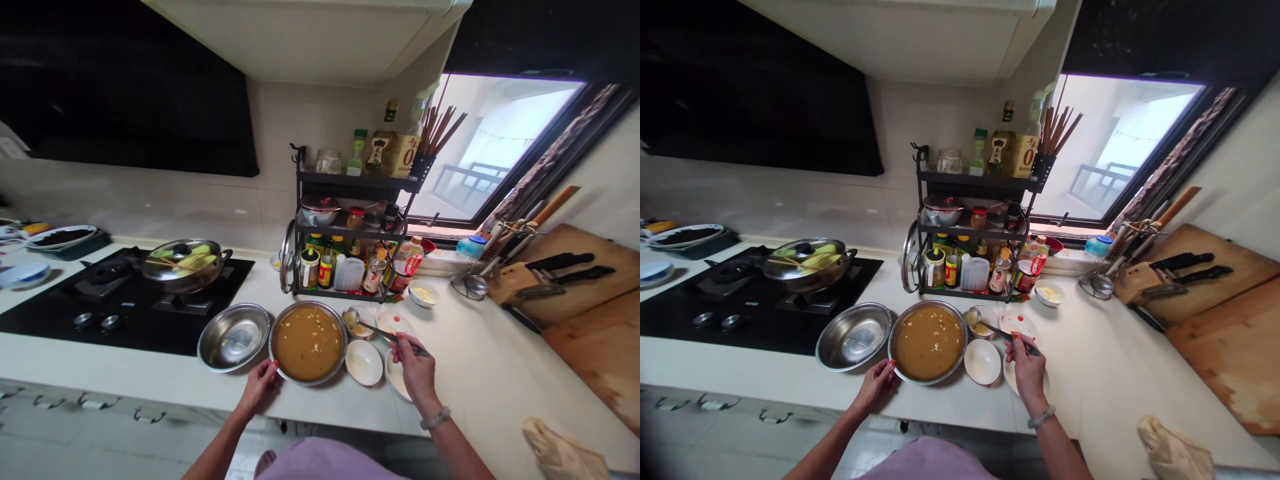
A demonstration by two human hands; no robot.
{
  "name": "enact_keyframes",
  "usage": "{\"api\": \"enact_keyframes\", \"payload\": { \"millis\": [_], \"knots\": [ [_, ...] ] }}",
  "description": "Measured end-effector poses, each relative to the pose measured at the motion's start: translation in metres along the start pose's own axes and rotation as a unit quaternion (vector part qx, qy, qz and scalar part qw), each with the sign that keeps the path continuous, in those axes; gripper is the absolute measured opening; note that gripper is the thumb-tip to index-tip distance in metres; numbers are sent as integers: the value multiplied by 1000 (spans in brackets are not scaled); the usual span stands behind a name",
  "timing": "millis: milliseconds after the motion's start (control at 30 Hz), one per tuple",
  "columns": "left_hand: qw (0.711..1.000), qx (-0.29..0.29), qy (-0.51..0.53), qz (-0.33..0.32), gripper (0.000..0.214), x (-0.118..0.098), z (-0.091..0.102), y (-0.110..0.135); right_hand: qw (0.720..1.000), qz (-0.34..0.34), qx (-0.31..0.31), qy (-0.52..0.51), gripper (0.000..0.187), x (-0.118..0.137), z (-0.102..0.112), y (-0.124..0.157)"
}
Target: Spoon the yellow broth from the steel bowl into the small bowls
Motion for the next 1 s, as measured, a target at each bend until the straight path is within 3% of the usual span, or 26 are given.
{"api": "enact_keyframes", "payload": {
  "millis": [200, 400, 567, 767, 1000],
  "knots": [
    [1000, -3, 5, -3, 52, 0, -1, 1, 988, 58, 108, 90, 39, 3, -25, 18],
    [1000, -2, 4, -3, 52, -3, -2, 2, 946, 161, 229, 165, 27, 13, -36, 31],
    [1000, -2, -5, -3, 52, 1, 0, 0, 950, 174, 186, 181, 26, 11, -19, 14],
    [1000, 5, 0, 6, 52, -1, -1, 1, 957, 152, 130, 210, 29, -11, 4, -4],
    [1000, 5, 7, 12, 52, -6, -4, 2, 973, 81, 113, 186, 33, -26, 6, 0]
  ]
}}
Point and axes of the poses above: each hand's wrist, its own y-axis away from the middle knuckle, its own z-axis out of the back of the hand, x = y × z, the point moved 5 cm from there along -y, towards the middle knuckle, and after that the axes turned 9 degrees about x, right-handed, at the moved point
